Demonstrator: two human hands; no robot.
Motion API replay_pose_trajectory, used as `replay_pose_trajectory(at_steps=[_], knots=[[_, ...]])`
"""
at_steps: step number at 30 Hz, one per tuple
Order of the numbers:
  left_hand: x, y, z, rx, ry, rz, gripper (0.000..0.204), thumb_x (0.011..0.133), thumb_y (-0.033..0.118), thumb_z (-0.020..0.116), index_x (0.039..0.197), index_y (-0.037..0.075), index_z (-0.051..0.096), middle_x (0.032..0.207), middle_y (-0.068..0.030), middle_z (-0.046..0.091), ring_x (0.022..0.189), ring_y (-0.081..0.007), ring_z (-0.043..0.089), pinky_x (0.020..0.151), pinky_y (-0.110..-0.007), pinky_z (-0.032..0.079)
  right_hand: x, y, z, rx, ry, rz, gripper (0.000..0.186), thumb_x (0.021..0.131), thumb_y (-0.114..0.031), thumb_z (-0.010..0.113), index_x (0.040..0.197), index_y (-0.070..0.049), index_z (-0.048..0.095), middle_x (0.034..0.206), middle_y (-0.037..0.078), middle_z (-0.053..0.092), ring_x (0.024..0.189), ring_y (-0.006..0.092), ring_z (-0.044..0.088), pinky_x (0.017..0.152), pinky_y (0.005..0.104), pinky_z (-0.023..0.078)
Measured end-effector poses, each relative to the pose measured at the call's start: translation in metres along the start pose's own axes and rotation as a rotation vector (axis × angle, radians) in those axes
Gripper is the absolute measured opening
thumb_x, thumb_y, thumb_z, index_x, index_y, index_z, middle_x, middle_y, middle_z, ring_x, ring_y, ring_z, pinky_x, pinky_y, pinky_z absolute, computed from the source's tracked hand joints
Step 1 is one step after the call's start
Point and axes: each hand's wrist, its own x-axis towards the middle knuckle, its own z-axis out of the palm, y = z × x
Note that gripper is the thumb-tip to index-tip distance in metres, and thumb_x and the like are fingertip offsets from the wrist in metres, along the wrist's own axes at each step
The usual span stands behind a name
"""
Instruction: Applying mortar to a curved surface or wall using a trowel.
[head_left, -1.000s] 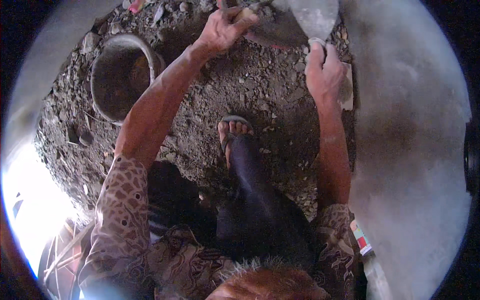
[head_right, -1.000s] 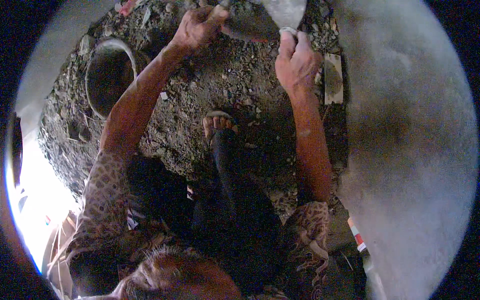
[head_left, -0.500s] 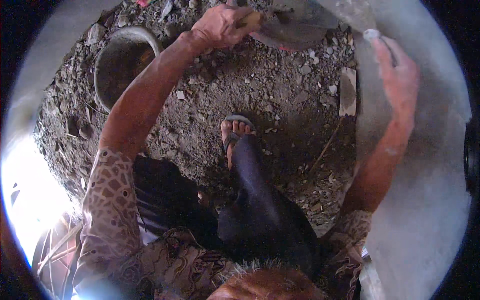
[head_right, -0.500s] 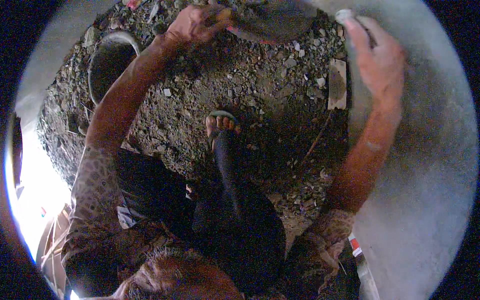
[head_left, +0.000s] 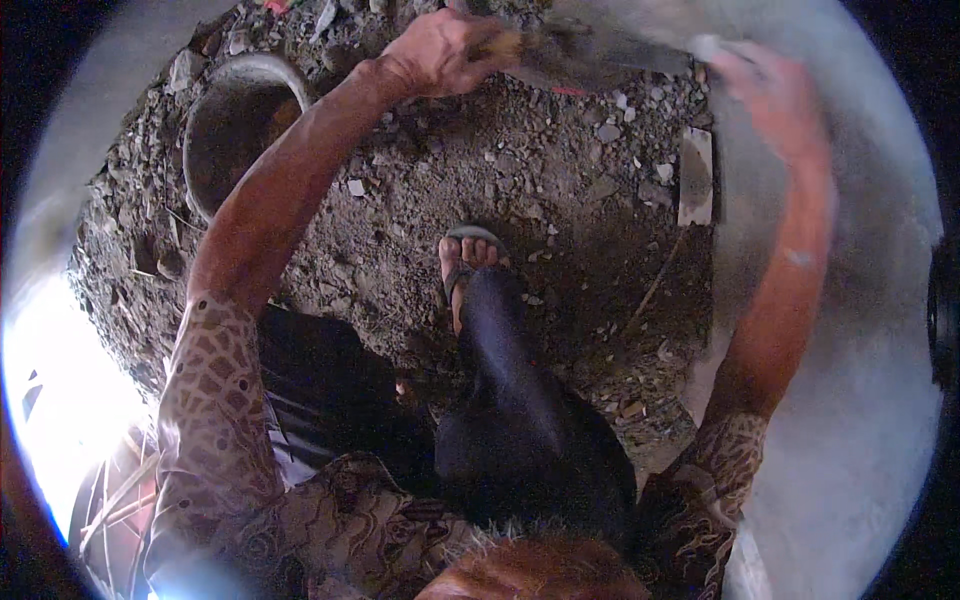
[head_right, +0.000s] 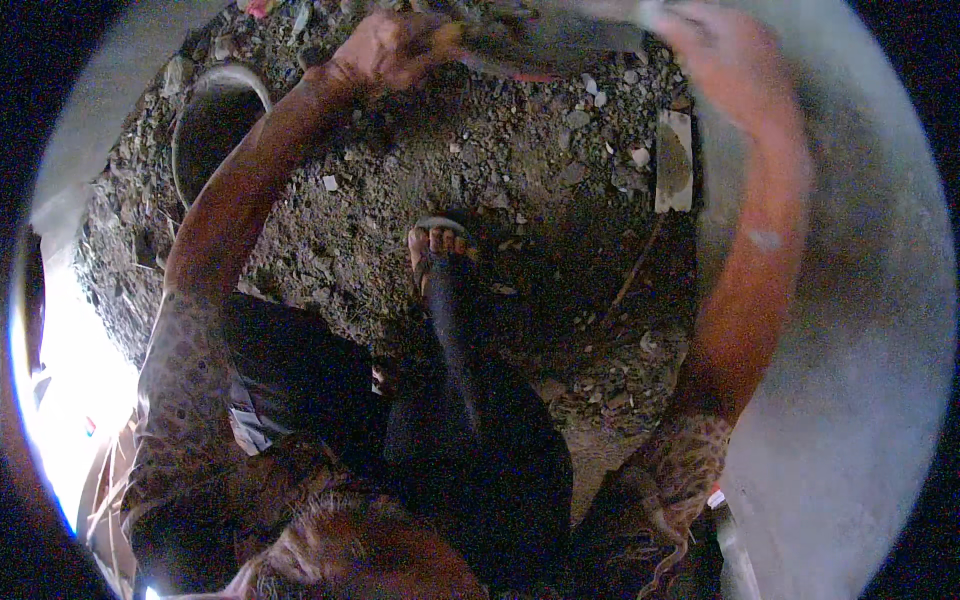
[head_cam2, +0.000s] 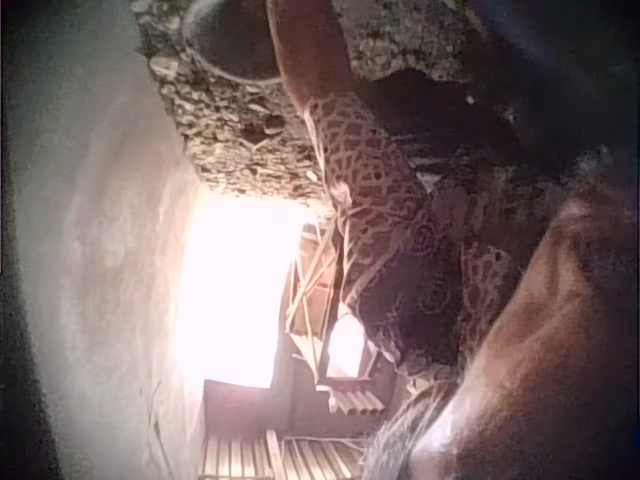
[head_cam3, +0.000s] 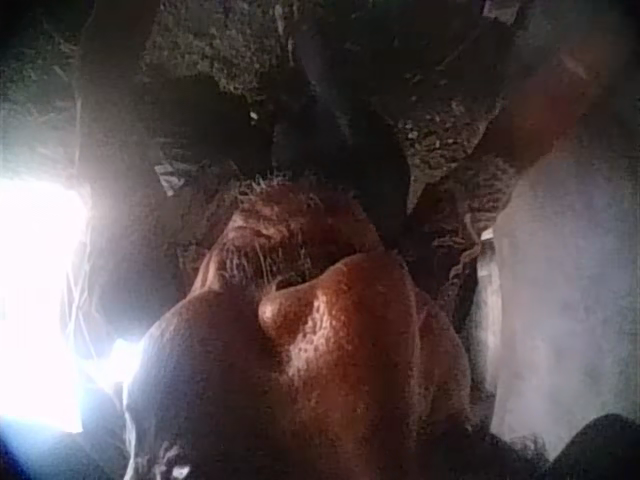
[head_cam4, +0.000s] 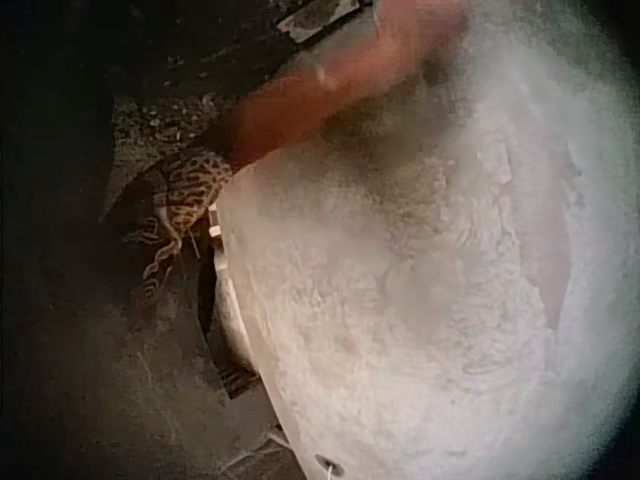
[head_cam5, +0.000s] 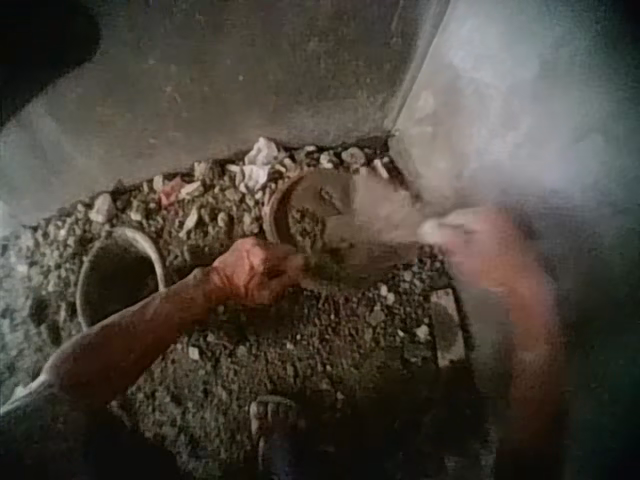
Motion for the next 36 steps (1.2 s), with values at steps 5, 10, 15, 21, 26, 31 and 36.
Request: replay_pose_trajectory(at_steps=[5,10,15,21,26,31,36], knots=[[0.001,0.006,0.000,0.004,-0.009,0.007,0.036,0.095,0.032,0.062,0.118,0.003,0.065,0.080,-0.0110,0.069,0.064,-0.0262,0.059,0.058,-0.038,0.049,-0.003,-0.010,0.006,0.005,0.039,-0.085,0.047,0.095,-0.048,0.060,0.112,-0.005,0.071,0.073,0.002,0.061,0.069,0.0114,0.053,0.068,0.0302,0.046],[0.000,0.003,-0.002,-0.035,-0.020,-0.008,0.037,0.096,0.030,0.061,0.120,0.001,0.064,0.081,-0.0104,0.069,0.061,-0.0243,0.057,0.056,-0.037,0.047,0.004,-0.008,0.003,0.026,-0.038,-0.070,0.044,0.096,-0.043,0.060,0.113,-0.004,0.070,0.082,0.006,0.068,0.072,0.0138,0.057,0.071,0.0311,0.048],[0.001,0.010,0.009,-0.107,0.038,-0.066,0.038,0.097,0.029,0.061,0.122,0.000,0.062,0.082,-0.0099,0.069,0.059,-0.0224,0.055,0.053,-0.036,0.046,-0.010,-0.031,0.035,0.198,0.295,-0.124,0.039,0.095,-0.039,0.063,0.112,-0.004,0.070,0.087,0.012,0.071,0.078,0.0178,0.065,0.076,0.0319,0.051],[-0.012,0.019,0.002,-0.700,0.070,-0.410,0.038,0.095,0.030,0.065,0.111,-0.005,0.067,0.076,-0.0162,0.069,0.060,-0.0234,0.060,0.054,-0.037,0.048,-0.044,-0.053,0.095,0.098,0.710,-0.331,0.028,0.091,-0.027,0.068,0.108,-0.005,0.065,0.090,0.019,0.070,0.076,0.0366,0.070,0.064,0.0433,0.055],[-0.012,0.018,0.022,-0.613,0.046,-0.442,0.039,0.090,0.043,0.068,0.101,0.005,0.071,0.075,-0.0131,0.069,0.075,-0.0245,0.070,0.070,-0.039,0.055,-0.040,-0.056,0.115,0.077,0.900,-0.216,0.023,0.090,-0.018,0.069,0.107,-0.004,0.062,0.087,0.019,0.067,0.075,0.0388,0.068,0.063,0.0460,0.055],[-0.012,0.004,0.040,-0.313,0.224,-0.326,0.044,0.088,0.043,0.073,0.100,0.001,0.070,0.081,-0.0146,0.072,0.080,-0.0224,0.072,0.074,-0.037,0.056,-0.049,-0.060,0.114,0.011,0.586,-0.207,0.023,0.091,-0.018,0.067,0.108,-0.004,0.062,0.090,0.019,0.067,0.077,0.0381,0.067,0.064,0.0449,0.054],[-0.013,-0.004,0.046,-0.116,0.274,-0.089,0.045,0.084,0.046,0.075,0.101,0.004,0.072,0.083,-0.0173,0.072,0.078,-0.0333,0.072,0.073,-0.040,0.058,-0.054,-0.066,0.115,0.029,0.636,-0.228,0.025,0.091,-0.019,0.067,0.109,-0.002,0.060,0.088,0.020,0.066,0.074,0.0394,0.066,0.061,0.0463,0.053]])
